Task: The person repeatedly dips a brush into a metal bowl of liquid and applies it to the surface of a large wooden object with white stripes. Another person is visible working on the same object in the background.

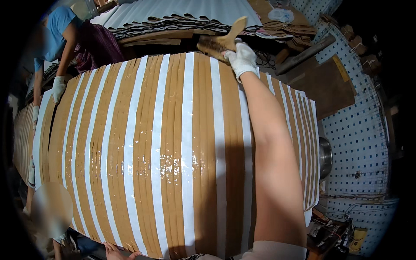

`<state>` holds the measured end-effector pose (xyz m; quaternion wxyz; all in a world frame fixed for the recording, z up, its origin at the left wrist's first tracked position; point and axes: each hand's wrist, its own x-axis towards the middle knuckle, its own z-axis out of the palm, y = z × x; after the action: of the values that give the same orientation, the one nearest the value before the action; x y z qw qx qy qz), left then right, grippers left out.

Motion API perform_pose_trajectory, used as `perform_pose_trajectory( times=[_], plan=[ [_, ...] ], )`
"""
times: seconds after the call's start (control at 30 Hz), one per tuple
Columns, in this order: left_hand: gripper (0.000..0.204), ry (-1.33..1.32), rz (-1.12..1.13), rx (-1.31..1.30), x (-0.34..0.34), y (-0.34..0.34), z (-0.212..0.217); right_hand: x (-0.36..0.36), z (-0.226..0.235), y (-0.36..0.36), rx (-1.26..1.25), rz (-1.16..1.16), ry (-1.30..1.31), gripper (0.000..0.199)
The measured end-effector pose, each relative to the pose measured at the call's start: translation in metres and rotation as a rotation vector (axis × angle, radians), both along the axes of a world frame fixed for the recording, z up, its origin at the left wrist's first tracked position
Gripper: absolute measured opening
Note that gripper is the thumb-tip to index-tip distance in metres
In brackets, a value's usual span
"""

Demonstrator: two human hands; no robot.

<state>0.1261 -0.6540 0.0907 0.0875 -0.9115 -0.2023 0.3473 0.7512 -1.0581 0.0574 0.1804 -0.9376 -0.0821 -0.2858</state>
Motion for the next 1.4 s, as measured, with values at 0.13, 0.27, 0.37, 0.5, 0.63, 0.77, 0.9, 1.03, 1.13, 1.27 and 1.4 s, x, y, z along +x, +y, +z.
perform_pose_trajectory(
  times=[0.13,0.27,0.37,0.5,0.63,0.77,0.9,1.03,1.13,1.27,1.4],
  plan=[
    [0.122,0.004,-0.037,0.027,-0.004,0.001,0.001,-0.042,0.090,0.061,-0.128,0.037,0.229,0.051],
    [0.086,0.097,-0.157,0.075,-0.009,0.005,-0.006,-0.044,0.040,0.101,-0.147,0.507,0.357,0.041],
    [0.076,0.033,-0.218,0.107,-0.018,0.010,-0.018,-0.018,0.010,0.113,-0.019,0.201,0.321,0.043],
    [0.080,-0.101,-0.173,0.103,-0.041,0.018,-0.034,0.006,0.022,0.136,-0.007,0.143,0.044,0.047],
    [0.094,-0.131,0.016,0.001,-0.019,0.005,-0.005,-0.011,0.058,0.172,0.143,0.322,0.323,0.041],
    [0.110,-0.161,0.077,-0.094,-0.011,0.007,0.002,-0.023,0.018,0.218,-0.105,0.265,0.296,0.059],
    [0.109,-0.192,0.104,-0.150,-0.007,0.011,0.012,0.002,0.027,0.238,-0.116,0.203,0.083,0.054],
    [0.109,-0.217,0.167,-0.190,-0.010,0.013,0.010,-0.034,0.071,0.288,0.055,0.274,0.201,0.051],
    [0.111,-0.267,0.262,-0.227,-0.017,0.017,0.004,-0.045,0.055,0.325,-0.286,0.326,0.262,0.052],
    [0.115,-0.244,0.275,-0.274,-0.023,0.021,0.001,-0.029,0.025,0.350,-0.199,0.167,0.165,0.055],
    [0.122,-0.288,0.300,-0.264,-0.041,0.019,-0.022,-0.032,0.035,0.385,0.704,0.081,0.242,0.055]
  ],
)
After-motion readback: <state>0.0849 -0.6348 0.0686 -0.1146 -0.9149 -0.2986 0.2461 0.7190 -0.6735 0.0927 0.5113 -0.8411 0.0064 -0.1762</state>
